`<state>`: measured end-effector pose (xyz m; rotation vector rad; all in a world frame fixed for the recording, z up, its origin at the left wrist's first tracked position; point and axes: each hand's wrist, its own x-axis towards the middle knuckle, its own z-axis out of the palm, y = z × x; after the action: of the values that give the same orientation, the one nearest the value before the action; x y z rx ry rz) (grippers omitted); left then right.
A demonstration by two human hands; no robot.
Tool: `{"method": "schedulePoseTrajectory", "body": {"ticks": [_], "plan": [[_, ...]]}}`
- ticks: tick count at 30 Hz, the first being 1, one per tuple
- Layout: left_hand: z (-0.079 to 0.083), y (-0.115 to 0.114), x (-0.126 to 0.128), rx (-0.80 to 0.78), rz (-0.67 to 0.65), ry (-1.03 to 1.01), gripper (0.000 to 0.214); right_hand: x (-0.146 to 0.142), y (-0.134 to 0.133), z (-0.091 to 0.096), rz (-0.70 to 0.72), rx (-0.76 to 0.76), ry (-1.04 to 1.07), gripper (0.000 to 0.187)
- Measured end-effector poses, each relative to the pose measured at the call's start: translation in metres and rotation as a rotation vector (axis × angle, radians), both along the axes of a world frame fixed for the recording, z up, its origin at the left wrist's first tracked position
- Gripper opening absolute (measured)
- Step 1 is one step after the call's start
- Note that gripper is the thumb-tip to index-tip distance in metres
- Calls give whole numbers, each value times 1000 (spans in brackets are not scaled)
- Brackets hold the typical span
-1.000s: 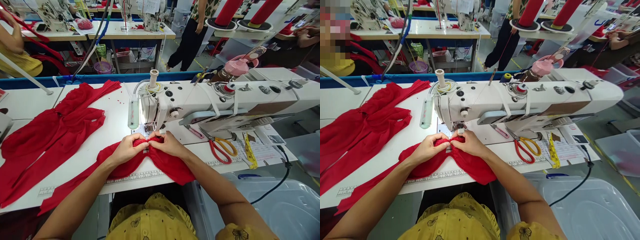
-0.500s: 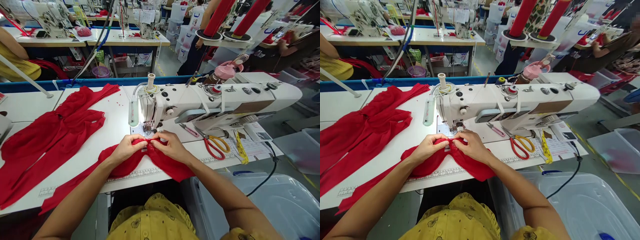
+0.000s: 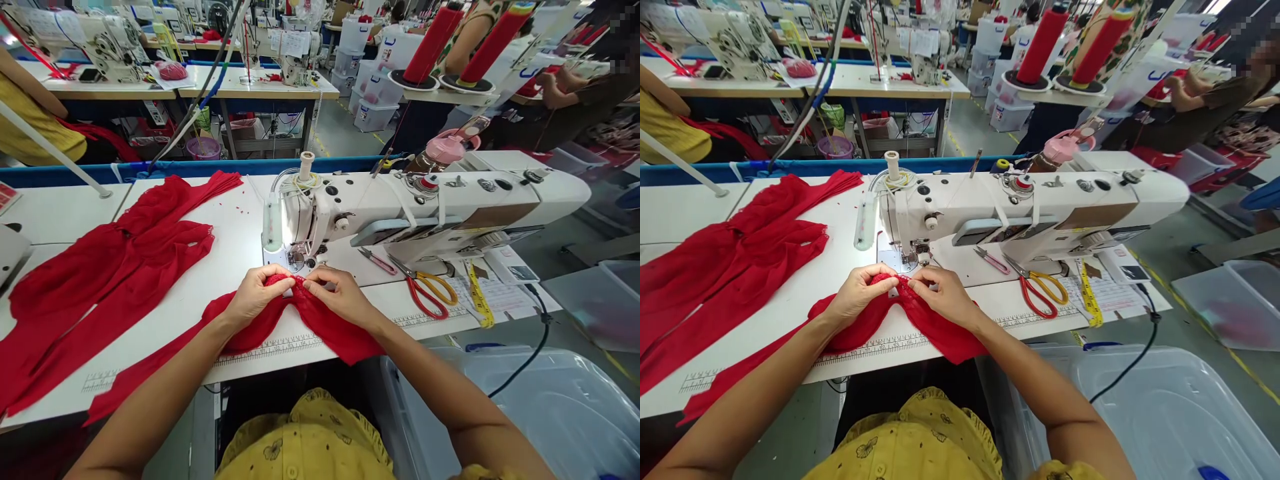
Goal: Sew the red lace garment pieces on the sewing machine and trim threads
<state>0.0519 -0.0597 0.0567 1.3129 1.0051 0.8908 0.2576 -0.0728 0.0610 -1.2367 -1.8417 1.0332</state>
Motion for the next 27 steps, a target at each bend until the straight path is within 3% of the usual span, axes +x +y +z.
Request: {"method": "schedulePoseTrajectory", "body": {"ticks": [5, 9, 11, 15, 17, 23, 25, 27], "plan": [[-2, -1, -1, 51, 1, 79, 22, -4, -4, -6, 24, 73, -62, 17], [-4, 0, -2, 153, 2, 180, 20, 9, -5, -5, 70, 181, -219, 19], [-5, 1, -3, 207, 11, 213, 19, 26, -1, -2, -34, 250, -406, 23], [-7, 1, -3, 259, 6, 251, 18, 70, 10, 0, -389, 289, -1080, 25], [-7, 0, -2, 280, 3, 261, 17, 88, 16, -4, -440, 260, -1204, 22], [-6, -3, 0, 369, 1, 251, 11, 103, 25, -20, -419, 251, -1219, 28], [-7, -3, 0, 408, -2, 245, 9, 93, 17, -14, -404, 251, -1158, 30], [-8, -4, 1, 446, -18, 251, 8, 77, 2, -1, -307, 216, -954, 27]]}}
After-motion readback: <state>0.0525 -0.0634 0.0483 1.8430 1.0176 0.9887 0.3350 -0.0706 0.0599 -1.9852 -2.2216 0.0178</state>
